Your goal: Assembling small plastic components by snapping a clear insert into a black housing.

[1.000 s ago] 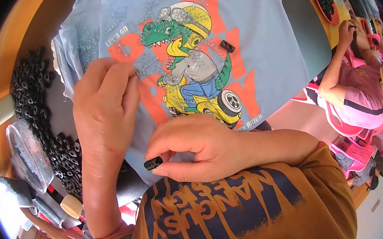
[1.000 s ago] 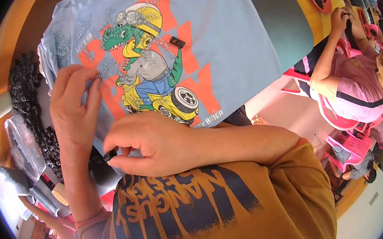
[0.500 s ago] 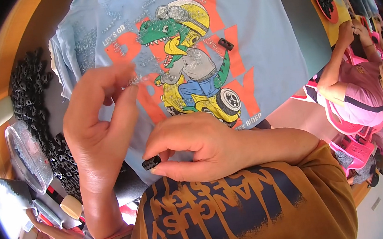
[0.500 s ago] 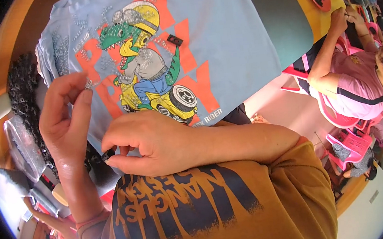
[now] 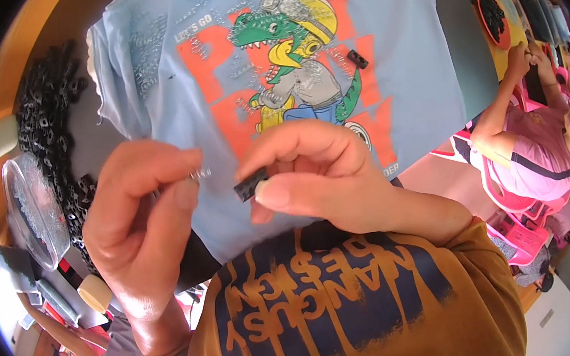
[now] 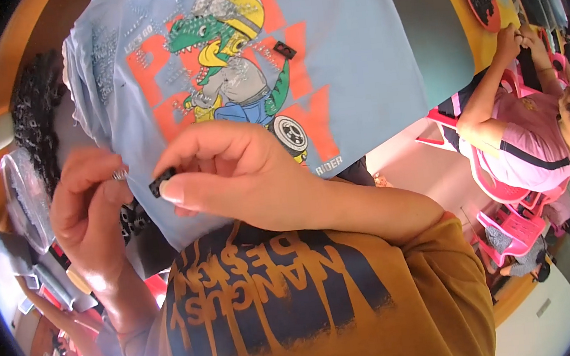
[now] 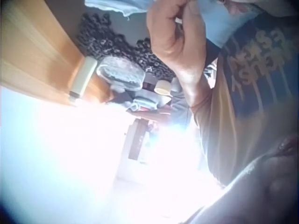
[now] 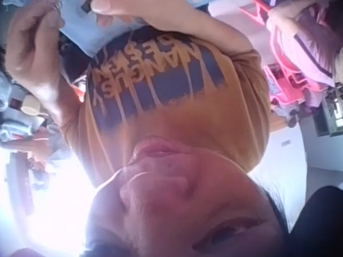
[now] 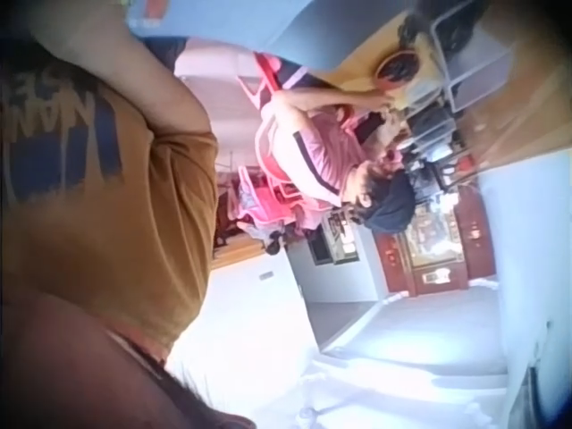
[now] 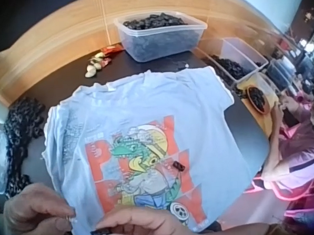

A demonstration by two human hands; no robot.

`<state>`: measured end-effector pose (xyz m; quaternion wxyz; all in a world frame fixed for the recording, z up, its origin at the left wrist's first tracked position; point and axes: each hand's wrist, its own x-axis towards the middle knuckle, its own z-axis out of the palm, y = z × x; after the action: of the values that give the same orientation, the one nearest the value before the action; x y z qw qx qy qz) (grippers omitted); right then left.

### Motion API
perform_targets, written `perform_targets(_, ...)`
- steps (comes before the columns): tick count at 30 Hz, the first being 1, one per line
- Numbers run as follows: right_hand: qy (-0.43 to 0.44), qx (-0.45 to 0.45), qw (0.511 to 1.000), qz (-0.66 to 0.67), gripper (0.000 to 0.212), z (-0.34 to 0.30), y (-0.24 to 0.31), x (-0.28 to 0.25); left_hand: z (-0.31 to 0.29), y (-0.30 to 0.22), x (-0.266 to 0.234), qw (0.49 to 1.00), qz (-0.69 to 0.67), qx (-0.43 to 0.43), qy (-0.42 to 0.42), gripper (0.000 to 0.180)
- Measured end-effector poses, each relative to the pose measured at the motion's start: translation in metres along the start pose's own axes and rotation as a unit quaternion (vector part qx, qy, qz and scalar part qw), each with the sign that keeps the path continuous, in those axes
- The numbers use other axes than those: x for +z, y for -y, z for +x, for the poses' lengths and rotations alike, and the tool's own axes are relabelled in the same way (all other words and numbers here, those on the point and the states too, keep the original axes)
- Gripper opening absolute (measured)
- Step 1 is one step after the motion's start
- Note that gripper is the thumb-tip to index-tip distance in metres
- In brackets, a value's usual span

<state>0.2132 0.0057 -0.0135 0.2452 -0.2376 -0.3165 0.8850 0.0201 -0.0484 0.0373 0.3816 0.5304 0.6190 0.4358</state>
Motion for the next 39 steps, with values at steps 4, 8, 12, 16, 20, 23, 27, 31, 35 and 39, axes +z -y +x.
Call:
perform_targets(4, -0.005, 0.017, 1.0, 0.024, 0.018, 0.002, 0.001, 0.003, -0.019, -0.007, -0.005, 1.0, 0.001, -0.02, 0.006, 0.021)
perform_targets(8, 0.021, 0.031, 0.999, 0.038, 0.018, 0.003, -0.002, 0.007, -0.026, -0.006, 0.001, 0.999, -0.034, -0.012, -0.004, 0.024)
perform_targets(12, 0.012, 0.013, 1.0, 0.016, 0.019, 0.003, -0.005, 0.012, -0.029, 0.001, 0.002, 0.999, -0.039, 0.008, -0.008, 0.024)
perform_targets(16, -0.02, -0.008, 0.998, 0.051, 0.012, 0.003, -0.007, 0.023, -0.034, 0.004, 0.003, 0.999, -0.034, -0.008, -0.023, 0.023)
perform_targets(20, 0.013, -0.116, 0.989, -0.086, 0.02, 0.004, -0.015, 0.015, -0.037, 0.003, 0.0, 0.999, -0.03, -0.016, -0.036, 0.023)
perform_targets(23, 0.053, -0.198, 0.948, -0.244, 0.026, 0.009, -0.011, 0.011, -0.038, 0.001, -0.004, 0.999, -0.019, -0.004, -0.03, 0.024)
perform_targets(27, 0.074, -0.238, 0.904, -0.349, 0.029, 0.01, -0.009, 0.015, -0.039, -0.001, -0.009, 1.0, -0.002, 0.022, -0.012, 0.025)
perform_targets(31, 0.058, -0.223, 0.909, -0.348, 0.024, 0.01, -0.012, 0.019, -0.038, 0.006, -0.011, 0.998, 0.01, 0.062, 0.021, 0.027)
perform_targets(35, 0.077, -0.214, 0.9, -0.372, 0.026, 0.01, -0.014, 0.018, -0.042, 0.005, -0.012, 0.996, 0.045, 0.078, 0.027, 0.026)
perform_targets(39, 0.096, -0.213, 0.886, -0.402, 0.026, 0.015, -0.015, 0.02, -0.048, 0.011, -0.013, 0.991, 0.079, 0.104, 0.026, 0.027)
